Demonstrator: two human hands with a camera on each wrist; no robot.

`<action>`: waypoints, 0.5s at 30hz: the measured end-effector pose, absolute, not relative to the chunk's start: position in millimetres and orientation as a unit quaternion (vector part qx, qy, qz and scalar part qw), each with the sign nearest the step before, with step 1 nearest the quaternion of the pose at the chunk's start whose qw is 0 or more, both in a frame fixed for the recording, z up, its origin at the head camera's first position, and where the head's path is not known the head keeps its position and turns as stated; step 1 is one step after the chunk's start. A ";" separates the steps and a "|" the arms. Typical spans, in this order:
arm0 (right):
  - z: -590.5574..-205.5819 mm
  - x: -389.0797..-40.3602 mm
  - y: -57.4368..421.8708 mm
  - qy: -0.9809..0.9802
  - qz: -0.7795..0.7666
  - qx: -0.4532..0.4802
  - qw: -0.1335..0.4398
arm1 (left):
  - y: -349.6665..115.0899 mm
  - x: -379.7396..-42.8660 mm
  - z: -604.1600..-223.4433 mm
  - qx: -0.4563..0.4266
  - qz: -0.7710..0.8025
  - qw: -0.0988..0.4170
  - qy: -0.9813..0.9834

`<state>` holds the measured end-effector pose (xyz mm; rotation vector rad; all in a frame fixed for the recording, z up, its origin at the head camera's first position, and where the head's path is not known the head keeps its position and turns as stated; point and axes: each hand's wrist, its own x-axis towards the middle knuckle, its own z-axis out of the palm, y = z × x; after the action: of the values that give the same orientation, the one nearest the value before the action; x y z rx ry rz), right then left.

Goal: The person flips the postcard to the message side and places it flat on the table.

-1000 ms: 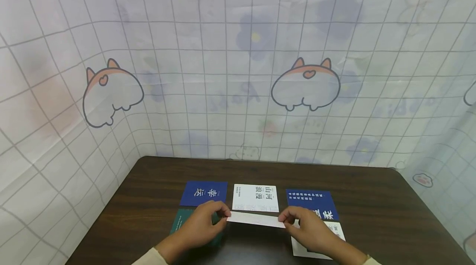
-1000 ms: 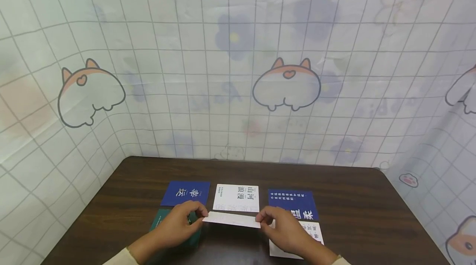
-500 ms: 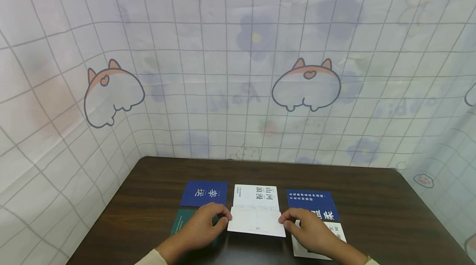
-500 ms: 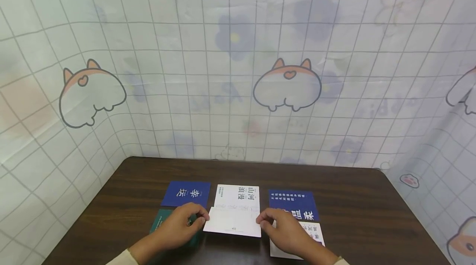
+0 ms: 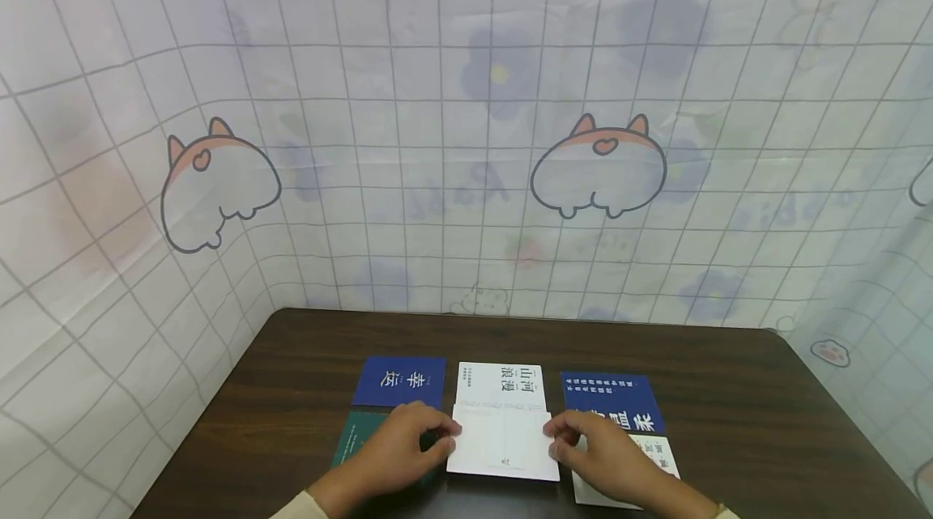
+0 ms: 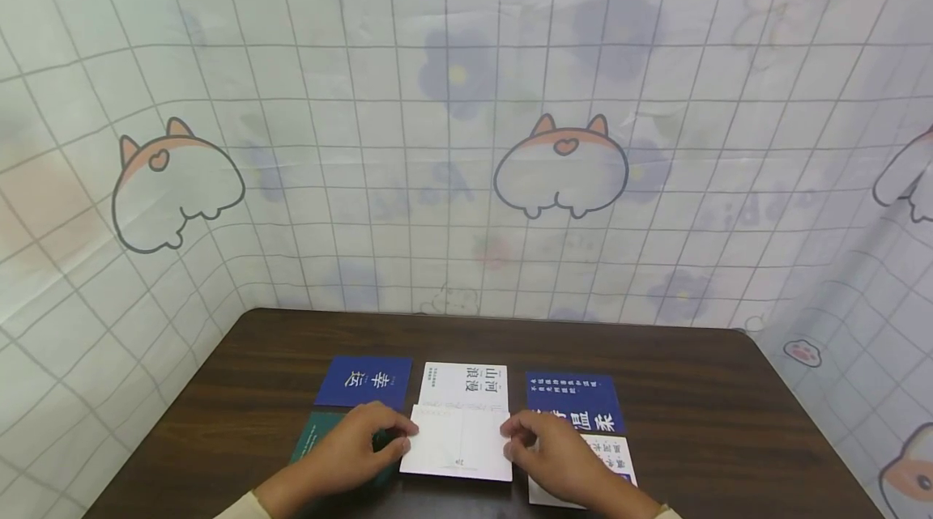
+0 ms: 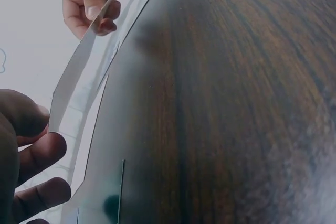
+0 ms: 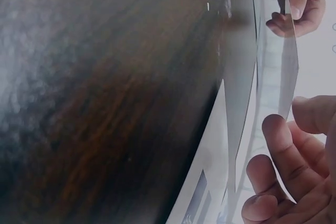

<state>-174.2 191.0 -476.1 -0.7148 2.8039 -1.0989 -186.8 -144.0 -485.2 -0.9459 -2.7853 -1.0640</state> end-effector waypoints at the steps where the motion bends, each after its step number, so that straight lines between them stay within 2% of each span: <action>1: -476.8 -174.4 190.9 0.906 -0.354 -0.232 0.024 | -144.0 -187.1 -485.9 -0.302 -0.336 0.005 -0.892; 15: -483.0 -176.0 187.5 0.912 -0.335 -0.232 0.047 | -144.4 -186.5 -490.6 -0.327 -0.275 0.028 -0.904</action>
<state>-176.0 187.5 -483.0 -0.7075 2.7831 -1.0212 -186.5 -144.4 -490.6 -1.0095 -2.7898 -0.8475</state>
